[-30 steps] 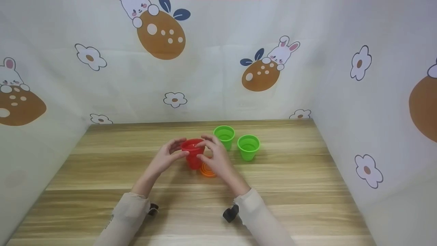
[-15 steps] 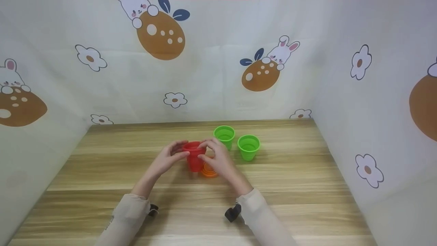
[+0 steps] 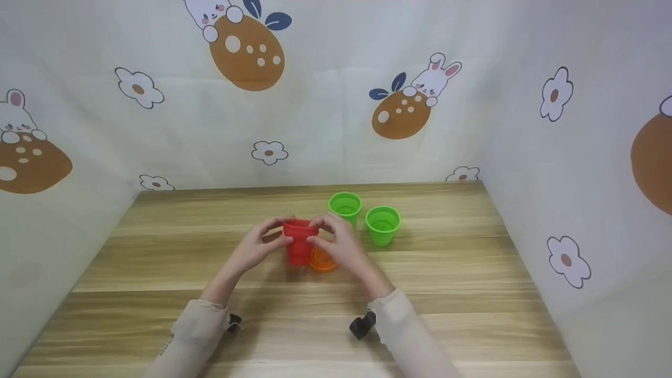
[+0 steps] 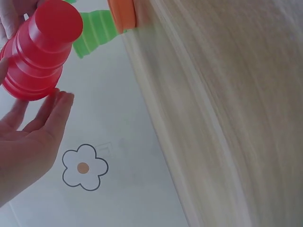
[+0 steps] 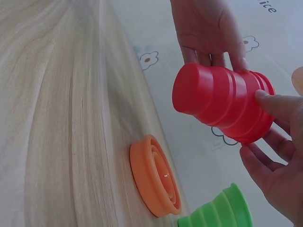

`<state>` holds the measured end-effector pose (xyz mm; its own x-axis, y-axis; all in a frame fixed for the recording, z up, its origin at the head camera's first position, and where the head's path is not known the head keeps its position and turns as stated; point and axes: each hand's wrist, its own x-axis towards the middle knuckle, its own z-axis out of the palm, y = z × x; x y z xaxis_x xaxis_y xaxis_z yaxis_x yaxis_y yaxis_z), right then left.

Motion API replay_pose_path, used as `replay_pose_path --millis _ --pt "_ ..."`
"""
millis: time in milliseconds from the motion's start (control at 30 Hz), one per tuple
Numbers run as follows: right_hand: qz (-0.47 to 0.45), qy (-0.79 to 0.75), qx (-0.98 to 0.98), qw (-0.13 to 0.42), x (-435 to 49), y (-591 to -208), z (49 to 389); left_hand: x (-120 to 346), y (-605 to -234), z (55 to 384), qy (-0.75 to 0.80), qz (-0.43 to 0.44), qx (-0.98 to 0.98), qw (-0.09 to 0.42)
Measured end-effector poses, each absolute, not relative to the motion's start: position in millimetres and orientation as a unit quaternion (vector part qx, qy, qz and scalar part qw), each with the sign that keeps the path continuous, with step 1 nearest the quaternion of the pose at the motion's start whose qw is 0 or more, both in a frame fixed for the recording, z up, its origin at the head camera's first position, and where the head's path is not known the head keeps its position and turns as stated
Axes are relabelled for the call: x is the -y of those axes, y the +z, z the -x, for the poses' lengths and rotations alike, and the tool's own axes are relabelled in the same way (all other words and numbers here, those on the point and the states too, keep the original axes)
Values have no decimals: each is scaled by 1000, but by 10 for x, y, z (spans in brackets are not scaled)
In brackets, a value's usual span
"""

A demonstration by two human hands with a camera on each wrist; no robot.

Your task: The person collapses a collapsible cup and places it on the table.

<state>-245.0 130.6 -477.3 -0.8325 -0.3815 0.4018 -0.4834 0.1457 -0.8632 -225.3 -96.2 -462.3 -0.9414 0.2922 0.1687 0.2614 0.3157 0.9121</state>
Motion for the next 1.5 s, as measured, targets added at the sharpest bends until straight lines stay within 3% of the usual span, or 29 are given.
replay_pose_path --millis 367,700,1500 --pt "-280 624 729 -21 -1316 -4750 2418 911 -4551 2213 522 -235 -819 -39" --pt "-280 623 730 -34 -1323 -4776 2414 894 -4564 2204 547 -234 -803 -36" --pt "-260 592 762 28 -1298 -4776 2384 843 -4576 2208 531 -220 -818 -35"
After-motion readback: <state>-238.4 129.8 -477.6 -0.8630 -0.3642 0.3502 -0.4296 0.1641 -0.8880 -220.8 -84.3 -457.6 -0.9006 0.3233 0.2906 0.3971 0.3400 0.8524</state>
